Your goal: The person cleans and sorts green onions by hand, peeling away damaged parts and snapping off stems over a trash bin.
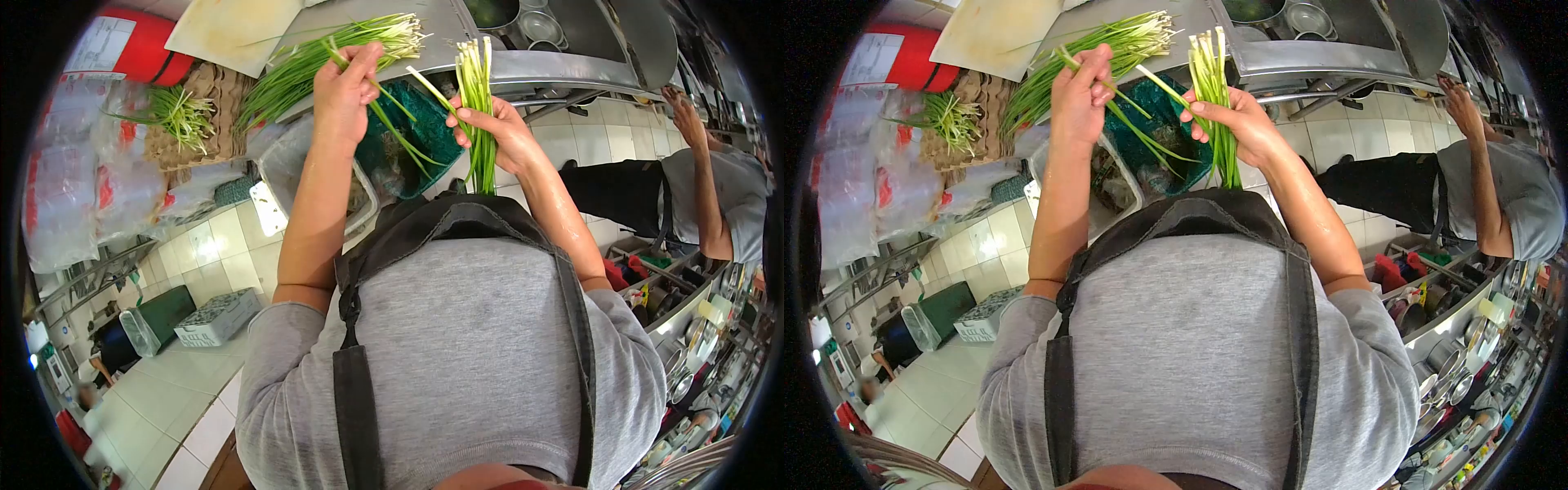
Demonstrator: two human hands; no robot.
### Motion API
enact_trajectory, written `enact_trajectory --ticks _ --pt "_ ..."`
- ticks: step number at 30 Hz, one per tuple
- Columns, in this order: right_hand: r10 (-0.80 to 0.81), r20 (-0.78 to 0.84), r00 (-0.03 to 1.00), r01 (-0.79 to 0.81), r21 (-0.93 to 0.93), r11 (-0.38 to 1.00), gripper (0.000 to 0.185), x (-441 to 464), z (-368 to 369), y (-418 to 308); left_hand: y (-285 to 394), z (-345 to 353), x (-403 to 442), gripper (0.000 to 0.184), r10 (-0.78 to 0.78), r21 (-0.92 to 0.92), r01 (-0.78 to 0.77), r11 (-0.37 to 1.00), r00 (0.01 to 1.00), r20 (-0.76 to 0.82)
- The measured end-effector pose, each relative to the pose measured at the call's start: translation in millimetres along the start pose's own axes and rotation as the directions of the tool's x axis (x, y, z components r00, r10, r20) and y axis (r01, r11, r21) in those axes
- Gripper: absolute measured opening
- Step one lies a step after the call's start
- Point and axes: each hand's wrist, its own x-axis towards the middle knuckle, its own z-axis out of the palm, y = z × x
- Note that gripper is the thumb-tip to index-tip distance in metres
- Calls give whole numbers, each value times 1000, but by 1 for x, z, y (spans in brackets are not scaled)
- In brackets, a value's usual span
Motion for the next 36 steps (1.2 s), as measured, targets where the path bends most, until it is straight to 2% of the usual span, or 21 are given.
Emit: enact_trajectory --ticks 1,2,3,4,5,6,7,9,10,12,13,15,16,18,21,27,31,33,36 --pt "6 3 1000 -6 -1 1000 22 1 -3 1 2 -7 1 15 64 26 -64 998 998 -3" --pt "2 17 1000 -3 61 998 23 2 -6 2 3 -16 1 18 9 158 -11 987 1000 12" --pt "-1 30 1000 -2 124 992 24 3 -7 3 -3 -23 -1 18 8 158 -9 987 1000 4" --pt "16 17 1000 -18 136 990 23 3 -9 3 -15 -33 -2 16 21 478 -52 877 997 69" --pt "22 19 1000 -24 138 990 23 5 -9 5 -31 -46 -4 15 9 739 -107 665 991 136" --pt "19 20 1000 -22 170 985 23 6 -10 6 -63 -76 2 24 -70 801 -126 586 976 205" --pt "14 22 1000 -18 201 979 23 8 -10 6 -57 -71 -13 33 -180 942 -72 327 974 137" --pt "-9 19 1000 6 173 985 23 9 -8 6 -60 -71 -21 34 -225 981 -7 196 973 52" --pt "-32 17 999 29 147 989 22 9 -6 7 -61 -71 -20 34 -227 980 -4 197 973 50" --pt "-12 11 1000 11 126 992 23 10 -7 12 -45 -44 -23 35 -119 762 -6 648 987 109" --pt "-3 8 1000 2 101 995 23 13 -7 12 -40 -31 -23 32 -100 618 -11 786 984 145" --pt "18 10 1000 -19 97 995 22 13 1 10 -17 5 -34 25 -113 484 39 874 986 125" --pt "35 0 999 -34 98 995 22 13 5 9 -20 9 -34 25 -107 481 37 876 987 120" --pt "28 1 1000 -28 85 996 22 14 8 11 -26 13 -31 20 -14 313 -78 947 960 281" --pt "12 -12 1000 -11 78 997 20 12 10 12 -25 10 -30 15 -10 401 -78 913 977 213" --pt "9 -32 999 -9 20 1000 19 6 10 7 -20 -3 -27 13 49 551 -151 821 979 196" --pt "-1 -15 1000 0 -44 999 22 3 4 7 -3 -9 -29 9 64 504 -156 849 978 196" --pt "2 -14 1000 -4 -79 997 22 0 1 6 4 -15 -28 10 141 539 -202 818 978 153" --pt "19 -17 1000 -21 -136 990 21 -4 -5 6 15 -30 -28 10 149 576 -158 802 987 64"
